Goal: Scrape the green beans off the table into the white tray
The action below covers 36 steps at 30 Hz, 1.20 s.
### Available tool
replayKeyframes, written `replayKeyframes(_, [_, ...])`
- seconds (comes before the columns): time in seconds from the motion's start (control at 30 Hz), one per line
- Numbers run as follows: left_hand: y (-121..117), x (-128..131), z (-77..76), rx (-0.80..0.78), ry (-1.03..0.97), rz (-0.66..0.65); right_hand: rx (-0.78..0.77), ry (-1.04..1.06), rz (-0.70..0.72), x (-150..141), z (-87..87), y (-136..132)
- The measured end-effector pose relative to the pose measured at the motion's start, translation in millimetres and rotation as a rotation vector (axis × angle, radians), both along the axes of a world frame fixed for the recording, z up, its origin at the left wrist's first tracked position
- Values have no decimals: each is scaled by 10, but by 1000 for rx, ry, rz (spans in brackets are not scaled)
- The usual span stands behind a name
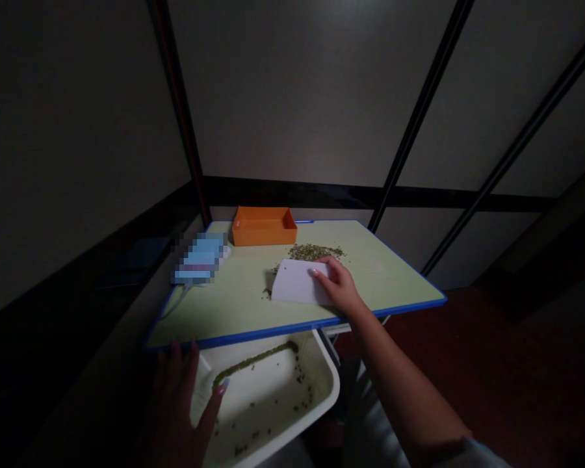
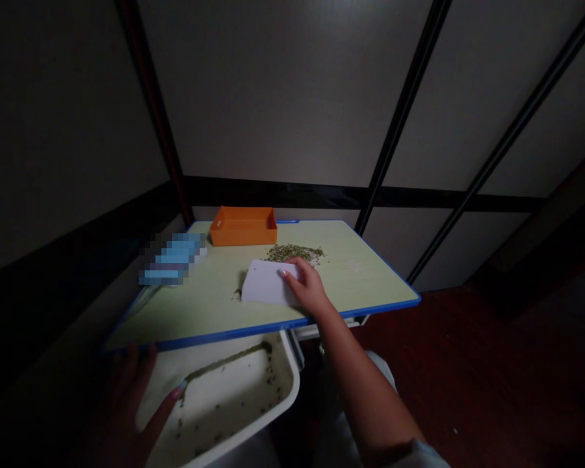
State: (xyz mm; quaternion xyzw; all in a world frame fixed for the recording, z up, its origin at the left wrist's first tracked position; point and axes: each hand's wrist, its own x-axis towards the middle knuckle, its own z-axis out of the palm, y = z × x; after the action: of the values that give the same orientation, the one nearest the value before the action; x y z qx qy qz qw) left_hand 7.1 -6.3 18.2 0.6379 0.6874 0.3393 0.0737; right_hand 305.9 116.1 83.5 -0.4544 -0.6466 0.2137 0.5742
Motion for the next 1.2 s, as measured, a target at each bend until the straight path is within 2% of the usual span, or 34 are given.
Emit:
replayKeyframes(0.57, [-11,-15,-32,7,24,-17,-26,-19,41,-12,-1,2])
replayKeyframes(0.93, [-8,-20,-13,-8,41,-13,-41,99,109,-4,9,2])
replayKeyframes(1.1, [-2,-11,-20,24,45,3,44,143,-31,-53,81,-152])
replayKeyframes(1.2, [-2,-34,-54,34,62,8,173,-53,-130,-244,159,-467])
